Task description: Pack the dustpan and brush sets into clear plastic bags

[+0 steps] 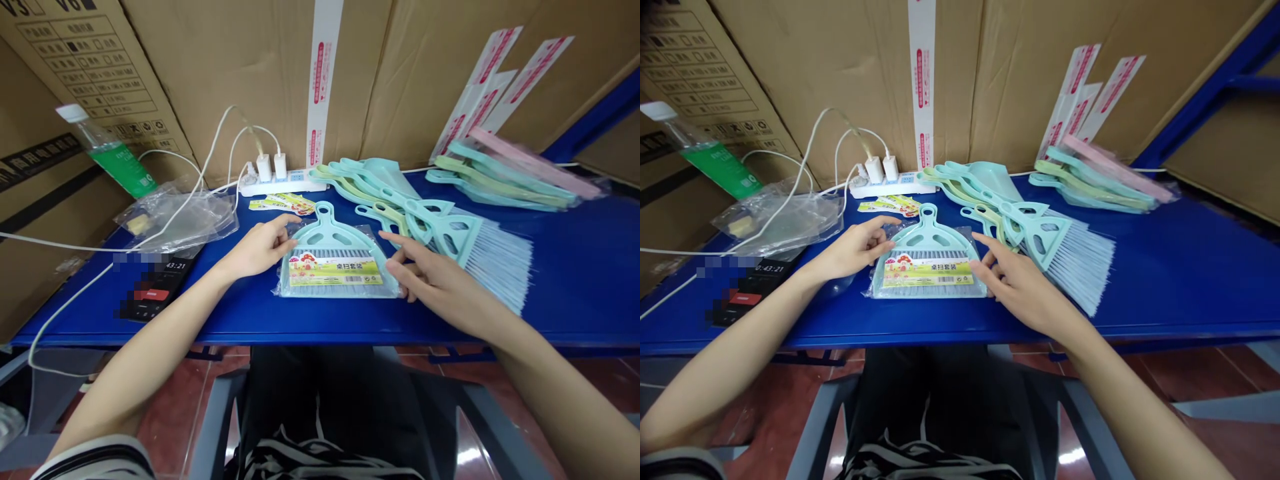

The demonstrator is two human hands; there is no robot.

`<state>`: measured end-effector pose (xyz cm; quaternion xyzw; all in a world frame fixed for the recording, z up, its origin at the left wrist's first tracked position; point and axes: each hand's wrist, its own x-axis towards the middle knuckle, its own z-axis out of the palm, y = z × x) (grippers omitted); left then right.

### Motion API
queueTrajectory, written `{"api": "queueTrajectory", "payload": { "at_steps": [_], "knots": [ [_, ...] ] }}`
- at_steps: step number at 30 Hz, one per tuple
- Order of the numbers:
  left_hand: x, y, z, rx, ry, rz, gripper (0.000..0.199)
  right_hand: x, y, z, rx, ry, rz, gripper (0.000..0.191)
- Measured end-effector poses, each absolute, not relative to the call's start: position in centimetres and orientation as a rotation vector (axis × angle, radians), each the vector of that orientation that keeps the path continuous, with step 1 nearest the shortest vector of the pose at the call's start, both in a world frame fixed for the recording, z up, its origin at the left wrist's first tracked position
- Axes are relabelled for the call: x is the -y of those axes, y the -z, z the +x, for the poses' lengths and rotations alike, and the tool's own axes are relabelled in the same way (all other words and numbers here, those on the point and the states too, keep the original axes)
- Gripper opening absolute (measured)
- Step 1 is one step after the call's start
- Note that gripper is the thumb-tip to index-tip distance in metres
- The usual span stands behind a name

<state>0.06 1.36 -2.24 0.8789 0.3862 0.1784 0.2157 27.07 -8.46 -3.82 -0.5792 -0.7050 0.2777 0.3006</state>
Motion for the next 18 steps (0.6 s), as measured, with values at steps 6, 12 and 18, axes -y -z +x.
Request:
{"api": "queueTrajectory", "payload": {
  "at_steps": [6, 12, 18],
  "knots": [
    [-1.2, 1.9, 0.2, -1.025, -0.500, 2.414, 0.040, 8.6, 4.5, 27.1, 1.821, -0.708, -1.445, 0.063],
    [-1.0, 1.8, 0.2, -0.983, -0.472, 2.389, 0.050, 8.3, 5.1, 27.6, 1.693, -0.766, -1.388, 0.055],
    [-1.0, 1.8, 0.2, -0.940, -0.481, 2.372, 0.052, 8.3, 5.9, 28.5, 1.383, -0.938, -1.304, 0.070]
  ]
}}
